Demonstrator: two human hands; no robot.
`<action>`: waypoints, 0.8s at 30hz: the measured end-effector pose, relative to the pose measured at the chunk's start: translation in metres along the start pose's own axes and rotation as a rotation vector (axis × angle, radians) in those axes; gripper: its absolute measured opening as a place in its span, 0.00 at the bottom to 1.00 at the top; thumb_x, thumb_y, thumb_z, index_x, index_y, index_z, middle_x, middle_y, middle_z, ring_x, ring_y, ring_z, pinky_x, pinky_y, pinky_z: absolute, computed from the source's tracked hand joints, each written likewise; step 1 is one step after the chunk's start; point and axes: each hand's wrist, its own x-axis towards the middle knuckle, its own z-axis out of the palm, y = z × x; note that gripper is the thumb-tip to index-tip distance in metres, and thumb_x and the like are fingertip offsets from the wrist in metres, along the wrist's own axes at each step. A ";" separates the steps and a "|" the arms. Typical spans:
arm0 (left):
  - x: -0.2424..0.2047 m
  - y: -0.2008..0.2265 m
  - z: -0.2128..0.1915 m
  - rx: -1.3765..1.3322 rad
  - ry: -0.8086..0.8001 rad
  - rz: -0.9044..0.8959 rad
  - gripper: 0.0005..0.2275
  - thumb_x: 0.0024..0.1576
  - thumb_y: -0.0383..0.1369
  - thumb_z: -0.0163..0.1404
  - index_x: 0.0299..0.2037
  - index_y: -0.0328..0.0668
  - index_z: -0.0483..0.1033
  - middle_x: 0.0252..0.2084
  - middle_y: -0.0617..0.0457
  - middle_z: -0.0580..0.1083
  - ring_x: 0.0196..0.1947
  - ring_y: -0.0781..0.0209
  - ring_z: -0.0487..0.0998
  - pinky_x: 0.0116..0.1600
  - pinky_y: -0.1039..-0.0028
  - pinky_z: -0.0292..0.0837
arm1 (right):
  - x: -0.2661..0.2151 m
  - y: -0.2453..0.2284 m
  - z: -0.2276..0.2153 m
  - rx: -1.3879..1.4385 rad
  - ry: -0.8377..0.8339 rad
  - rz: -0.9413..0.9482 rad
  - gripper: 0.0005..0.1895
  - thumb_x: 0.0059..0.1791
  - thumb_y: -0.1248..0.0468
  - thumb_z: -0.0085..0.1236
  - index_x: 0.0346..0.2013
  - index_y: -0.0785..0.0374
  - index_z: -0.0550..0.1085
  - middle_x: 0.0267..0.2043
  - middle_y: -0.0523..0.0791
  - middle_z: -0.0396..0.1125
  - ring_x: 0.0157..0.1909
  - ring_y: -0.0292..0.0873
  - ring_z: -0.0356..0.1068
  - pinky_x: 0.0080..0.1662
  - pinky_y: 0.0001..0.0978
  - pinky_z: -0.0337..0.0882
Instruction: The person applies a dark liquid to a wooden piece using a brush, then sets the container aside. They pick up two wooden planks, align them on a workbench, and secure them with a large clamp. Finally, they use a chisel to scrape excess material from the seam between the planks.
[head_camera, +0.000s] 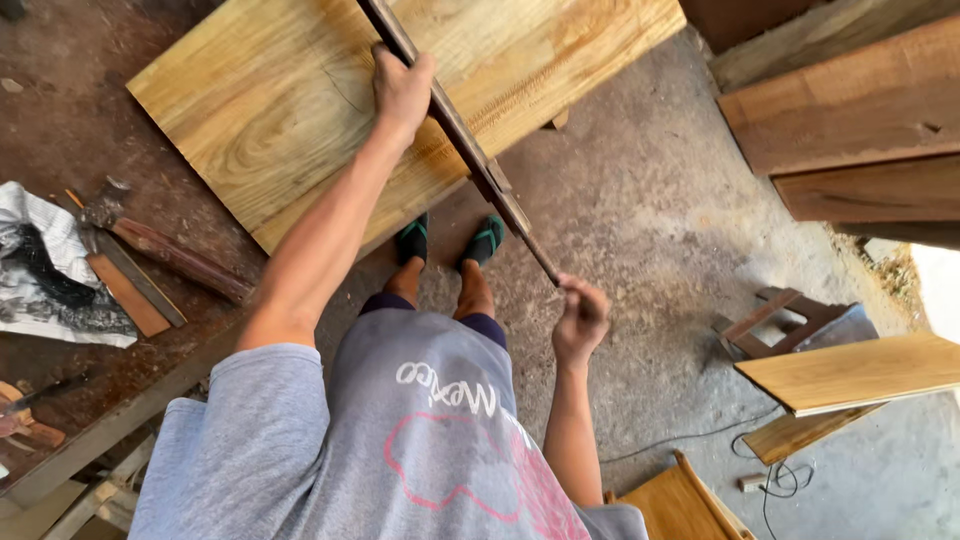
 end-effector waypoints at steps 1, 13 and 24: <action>0.003 0.000 -0.003 0.016 -0.014 -0.044 0.12 0.54 0.30 0.52 0.37 0.46 0.57 0.27 0.61 0.64 0.23 0.70 0.68 0.28 0.73 0.74 | 0.008 0.007 0.001 0.048 0.025 0.026 0.07 0.62 0.74 0.47 0.52 0.61 0.69 0.47 0.50 0.71 0.51 0.46 0.76 0.59 0.45 0.80; 0.007 0.001 -0.007 0.028 -0.040 -0.046 0.12 0.55 0.33 0.51 0.38 0.44 0.57 0.27 0.59 0.66 0.25 0.70 0.70 0.32 0.72 0.77 | 0.040 0.136 -0.004 -0.011 0.193 0.431 0.20 0.63 0.56 0.40 0.58 0.65 0.76 0.61 0.58 0.62 0.59 0.55 0.65 0.60 0.50 0.70; -0.013 0.021 -0.014 -0.020 -0.111 -0.112 0.14 0.59 0.41 0.51 0.42 0.48 0.57 0.27 0.58 0.65 0.23 0.66 0.71 0.31 0.72 0.78 | 0.030 0.134 -0.020 -0.255 -0.125 0.140 0.22 0.49 0.76 0.40 0.55 0.60 0.72 0.81 0.51 0.52 0.84 0.55 0.48 0.80 0.49 0.52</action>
